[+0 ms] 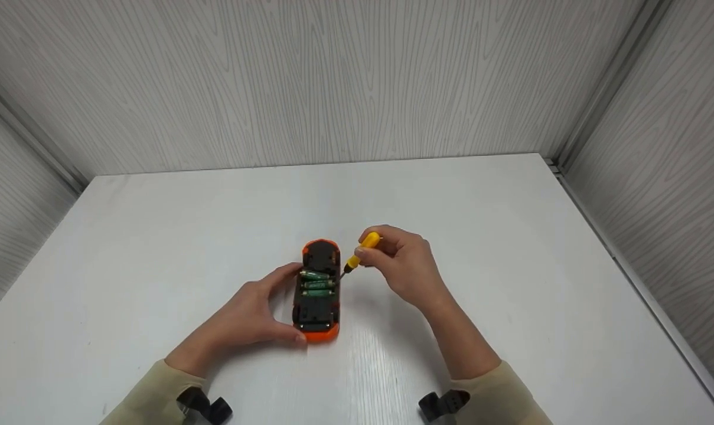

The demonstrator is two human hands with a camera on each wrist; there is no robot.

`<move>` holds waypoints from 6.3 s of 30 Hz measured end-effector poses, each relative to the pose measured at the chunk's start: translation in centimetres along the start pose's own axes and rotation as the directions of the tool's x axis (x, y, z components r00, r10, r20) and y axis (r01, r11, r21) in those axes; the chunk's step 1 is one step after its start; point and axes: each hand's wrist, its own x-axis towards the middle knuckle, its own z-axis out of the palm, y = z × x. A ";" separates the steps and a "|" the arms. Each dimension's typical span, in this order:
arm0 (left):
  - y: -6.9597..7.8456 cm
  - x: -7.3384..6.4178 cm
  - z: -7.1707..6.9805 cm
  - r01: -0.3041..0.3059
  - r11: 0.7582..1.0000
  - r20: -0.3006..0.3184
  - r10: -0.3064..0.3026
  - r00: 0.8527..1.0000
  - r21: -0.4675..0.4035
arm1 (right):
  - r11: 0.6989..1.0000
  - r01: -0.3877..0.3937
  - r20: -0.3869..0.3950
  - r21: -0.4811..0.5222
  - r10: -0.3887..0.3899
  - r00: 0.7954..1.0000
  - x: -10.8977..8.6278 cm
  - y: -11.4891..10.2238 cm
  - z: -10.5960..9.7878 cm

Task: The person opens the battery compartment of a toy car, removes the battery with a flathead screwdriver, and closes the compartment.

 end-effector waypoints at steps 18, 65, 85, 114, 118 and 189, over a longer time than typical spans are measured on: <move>0.0 0.0 0.0 0.004 1.000 0.001 -0.004 1.000 0.001 | 0.982 -0.089 0.025 0.165 0.086 0.996 0.7 2.7 -1.3; 0.1 0.0 0.1 -0.005 1.000 -0.010 0.005 1.000 0.003 | 1.000 -0.030 -0.004 -0.001 0.030 1.000 0.2 0.7 -1.3; 0.0 0.0 0.2 -0.009 1.000 -0.009 0.010 1.000 0.015 | 1.000 -0.024 -0.017 0.019 0.024 1.000 0.2 0.6 -1.4; -0.2 0.0 0.2 -0.022 1.000 -0.018 0.022 1.000 0.006 | 1.000 0.004 -0.014 0.012 -0.004 1.000 0.0 -0.3 -1.8; -0.2 0.0 0.2 -0.022 1.000 -0.019 0.023 1.000 0.008 | 1.000 -0.003 0.002 0.001 0.003 1.000 -0.1 -0.4 -1.6; -0.1 0.1 0.3 -0.025 0.999 -0.030 0.025 0.999 0.023 | 0.996 0.039 0.040 -0.075 -0.036 0.999 -0.6 -0.9 0.5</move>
